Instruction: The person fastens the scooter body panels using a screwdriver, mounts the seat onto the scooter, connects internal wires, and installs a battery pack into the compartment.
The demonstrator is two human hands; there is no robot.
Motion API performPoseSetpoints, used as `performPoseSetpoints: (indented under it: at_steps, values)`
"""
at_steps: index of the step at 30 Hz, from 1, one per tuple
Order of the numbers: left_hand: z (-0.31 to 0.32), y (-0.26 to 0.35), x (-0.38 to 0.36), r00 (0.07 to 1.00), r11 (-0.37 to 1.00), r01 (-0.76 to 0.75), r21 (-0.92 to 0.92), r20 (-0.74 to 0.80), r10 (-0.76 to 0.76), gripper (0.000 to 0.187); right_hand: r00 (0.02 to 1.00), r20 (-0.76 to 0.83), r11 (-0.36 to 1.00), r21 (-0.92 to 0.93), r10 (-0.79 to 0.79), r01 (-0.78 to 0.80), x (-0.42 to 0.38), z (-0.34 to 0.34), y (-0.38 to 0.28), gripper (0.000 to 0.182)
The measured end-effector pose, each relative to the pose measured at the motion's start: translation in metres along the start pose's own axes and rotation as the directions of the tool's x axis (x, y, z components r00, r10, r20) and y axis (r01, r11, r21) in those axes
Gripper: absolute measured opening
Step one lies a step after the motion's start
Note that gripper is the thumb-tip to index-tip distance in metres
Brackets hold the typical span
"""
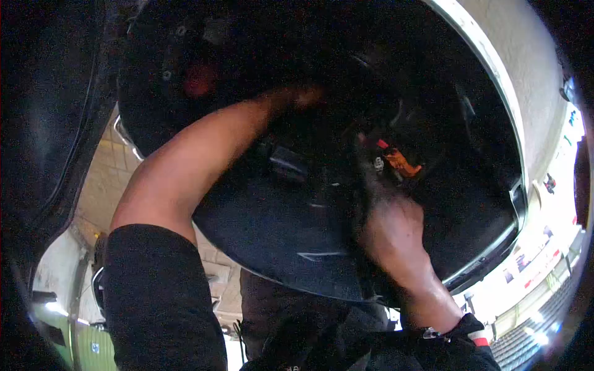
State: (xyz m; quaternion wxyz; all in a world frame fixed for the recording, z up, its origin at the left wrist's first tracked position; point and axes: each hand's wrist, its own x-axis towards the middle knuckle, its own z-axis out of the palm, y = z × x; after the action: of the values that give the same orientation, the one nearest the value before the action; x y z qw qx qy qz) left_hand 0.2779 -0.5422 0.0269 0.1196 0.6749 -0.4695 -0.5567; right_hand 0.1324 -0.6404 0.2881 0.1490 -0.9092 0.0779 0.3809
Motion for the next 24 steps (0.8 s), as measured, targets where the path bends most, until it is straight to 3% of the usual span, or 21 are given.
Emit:
performPoseSetpoints:
  at_steps: [1,2,4,8,11,17,19,22,24]
  values:
    - [0.0,0.003,0.005,1.0,1.0,0.002,0.006,0.008,-0.002,0.04,0.993,-0.081,0.995,-0.046,-0.091,0.088,-0.003,0.004,0.003,0.057]
    - [-0.003,0.004,0.011,1.0,1.0,0.005,0.013,0.011,-0.005,0.04,0.993,-0.088,0.995,-0.05,-0.085,0.081,-0.004,0.008,0.006,0.057]
    - [-0.003,0.008,0.021,1.0,1.0,0.003,0.022,0.022,-0.003,0.041,1.0,0.01,0.997,-0.083,-0.006,0.007,-0.002,0.009,0.002,0.074]
    - [-0.005,0.014,0.034,0.999,0.999,0.0,0.041,0.046,-0.002,0.041,1.0,0.008,0.995,-0.101,0.02,-0.019,-0.006,0.007,0.004,0.078]
    - [-0.002,0.017,0.039,0.998,0.998,0.0,0.065,0.061,-0.003,0.042,0.991,-0.132,0.999,-0.042,-0.038,0.033,-0.007,0.013,0.015,0.08]
    - [-0.019,0.03,0.014,0.997,0.997,-0.01,0.08,0.071,0.004,0.043,1.0,-0.028,0.999,0.043,0.006,-0.005,-0.004,-0.002,0.002,0.082]
    - [-0.041,0.039,-0.019,0.997,0.999,-0.03,0.036,0.075,0.027,0.044,0.995,-0.064,0.997,0.042,0.073,-0.071,-0.001,-0.005,-0.001,0.082]
    - [-0.067,0.06,-0.082,0.989,0.955,-0.12,-0.27,0.049,0.138,0.044,0.997,-0.042,0.998,-0.022,0.065,-0.066,-0.004,-0.015,-0.002,0.081]
    - [-0.068,0.081,-0.103,0.992,0.922,-0.079,-0.38,0.057,0.108,0.048,0.998,-0.036,0.998,-0.005,0.058,-0.059,-0.004,-0.014,0.0,0.075]
